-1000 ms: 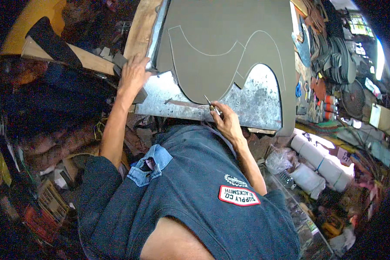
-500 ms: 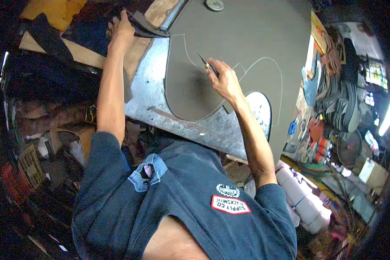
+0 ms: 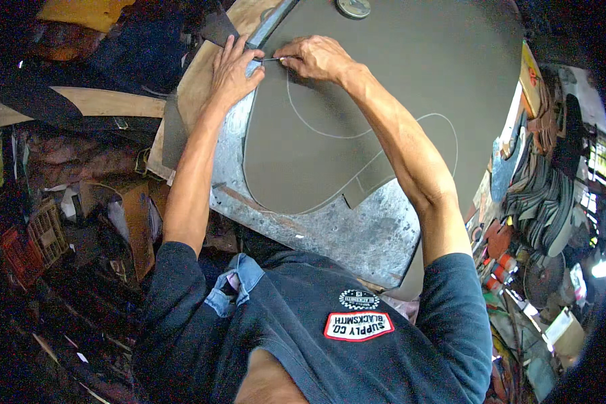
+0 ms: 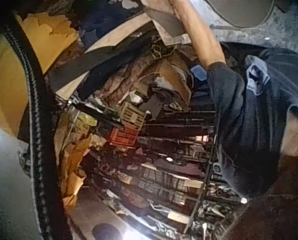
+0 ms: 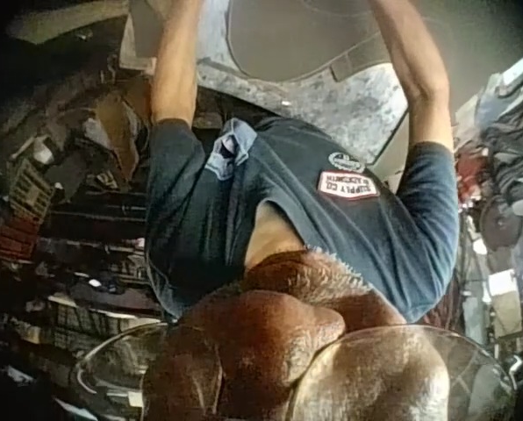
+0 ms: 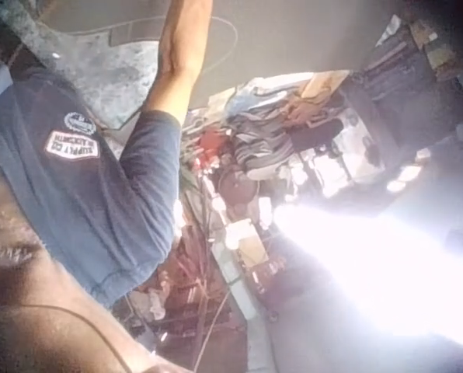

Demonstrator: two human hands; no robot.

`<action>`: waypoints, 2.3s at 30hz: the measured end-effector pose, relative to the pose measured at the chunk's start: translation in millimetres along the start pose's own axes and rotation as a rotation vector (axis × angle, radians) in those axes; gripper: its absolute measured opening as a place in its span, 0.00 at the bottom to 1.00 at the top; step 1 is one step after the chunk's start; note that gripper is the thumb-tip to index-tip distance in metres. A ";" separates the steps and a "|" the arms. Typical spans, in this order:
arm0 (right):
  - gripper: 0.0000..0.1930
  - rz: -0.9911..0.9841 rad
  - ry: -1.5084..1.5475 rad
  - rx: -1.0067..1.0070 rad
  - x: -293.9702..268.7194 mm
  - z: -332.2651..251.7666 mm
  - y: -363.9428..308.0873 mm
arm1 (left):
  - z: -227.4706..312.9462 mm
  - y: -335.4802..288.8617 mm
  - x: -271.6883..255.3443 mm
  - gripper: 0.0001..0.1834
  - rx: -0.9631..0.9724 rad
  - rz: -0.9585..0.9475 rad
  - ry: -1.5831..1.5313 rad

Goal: Marking shoe component templates on a large foam sheet and cutting them out using scissors and a handheld blade.

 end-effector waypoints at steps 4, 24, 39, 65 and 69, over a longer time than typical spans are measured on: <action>0.13 -0.022 -0.031 -0.029 3.1 3.0 6.1 | 0.5 2.6 2.5 0.18 -0.026 -0.023 0.010; 0.13 -0.138 -0.100 0.169 -0.8 28.3 -11.8 | 18.2 6.4 -4.4 0.10 0.029 0.126 0.141; 0.17 0.119 0.213 0.200 -32.2 35.4 -50.8 | 7.9 9.4 -12.5 0.12 0.112 0.071 0.035; 0.14 0.412 0.158 0.849 24.1 -26.7 -64.2 | 42.4 31.6 26.7 0.16 0.380 -0.041 -0.080; 0.11 0.482 0.136 0.767 23.6 -25.4 -59.7 | 39.4 32.0 30.5 0.15 0.367 -0.021 -0.046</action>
Point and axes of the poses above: each hand's wrist, its own y-axis towards the middle knuckle, its own x-axis out of the palm, z = x × y, the point moved 9 cm from there along y, towards the middle knuckle, and after that the axes turned 9 degrees about x, right-handed, at the moved point
